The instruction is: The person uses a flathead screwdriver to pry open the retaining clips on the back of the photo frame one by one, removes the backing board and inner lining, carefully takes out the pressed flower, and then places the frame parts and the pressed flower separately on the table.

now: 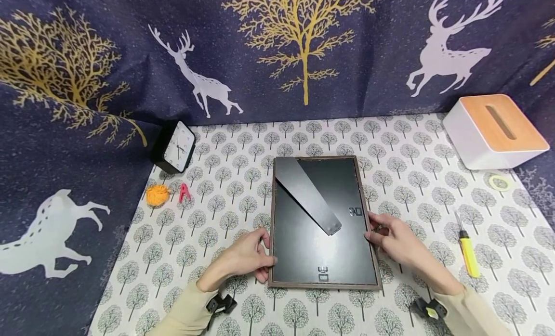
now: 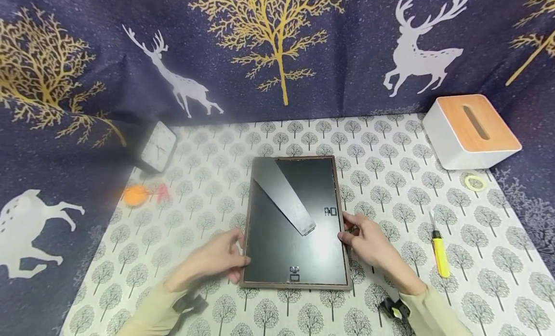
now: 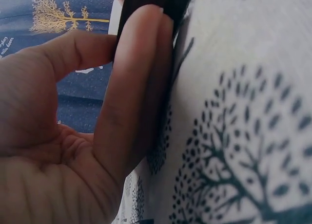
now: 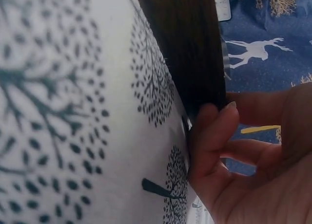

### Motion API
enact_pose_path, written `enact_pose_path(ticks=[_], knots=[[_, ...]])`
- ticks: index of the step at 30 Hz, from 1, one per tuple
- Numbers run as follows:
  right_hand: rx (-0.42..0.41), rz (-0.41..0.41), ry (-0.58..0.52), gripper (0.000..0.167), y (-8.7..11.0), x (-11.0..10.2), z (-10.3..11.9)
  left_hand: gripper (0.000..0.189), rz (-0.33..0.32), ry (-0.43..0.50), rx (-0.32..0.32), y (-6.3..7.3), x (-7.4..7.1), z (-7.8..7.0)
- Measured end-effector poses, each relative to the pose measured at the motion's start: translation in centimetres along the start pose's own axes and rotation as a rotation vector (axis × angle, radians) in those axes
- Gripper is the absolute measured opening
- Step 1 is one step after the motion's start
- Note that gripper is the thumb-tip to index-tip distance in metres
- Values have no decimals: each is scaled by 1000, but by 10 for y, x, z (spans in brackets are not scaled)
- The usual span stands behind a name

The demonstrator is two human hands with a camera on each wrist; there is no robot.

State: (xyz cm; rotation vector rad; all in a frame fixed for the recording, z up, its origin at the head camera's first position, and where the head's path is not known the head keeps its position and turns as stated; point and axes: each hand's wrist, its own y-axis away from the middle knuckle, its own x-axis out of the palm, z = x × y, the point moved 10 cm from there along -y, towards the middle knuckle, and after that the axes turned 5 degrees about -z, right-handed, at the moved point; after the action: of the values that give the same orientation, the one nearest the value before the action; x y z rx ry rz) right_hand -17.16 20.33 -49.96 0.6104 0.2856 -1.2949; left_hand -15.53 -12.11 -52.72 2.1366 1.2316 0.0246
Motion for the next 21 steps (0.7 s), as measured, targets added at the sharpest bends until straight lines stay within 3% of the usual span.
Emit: enact_pose_path(ticks=[11, 19, 21], knots=[[-9, -65, 113, 67, 1, -3, 4, 30, 14, 52, 39, -1, 1, -4], [20, -58, 41, 68, 5, 0, 1, 31, 13, 41, 42, -1, 1, -2], [1, -88, 71, 67, 5, -2, 5, 32, 11, 47, 37, -2, 1, -1]])
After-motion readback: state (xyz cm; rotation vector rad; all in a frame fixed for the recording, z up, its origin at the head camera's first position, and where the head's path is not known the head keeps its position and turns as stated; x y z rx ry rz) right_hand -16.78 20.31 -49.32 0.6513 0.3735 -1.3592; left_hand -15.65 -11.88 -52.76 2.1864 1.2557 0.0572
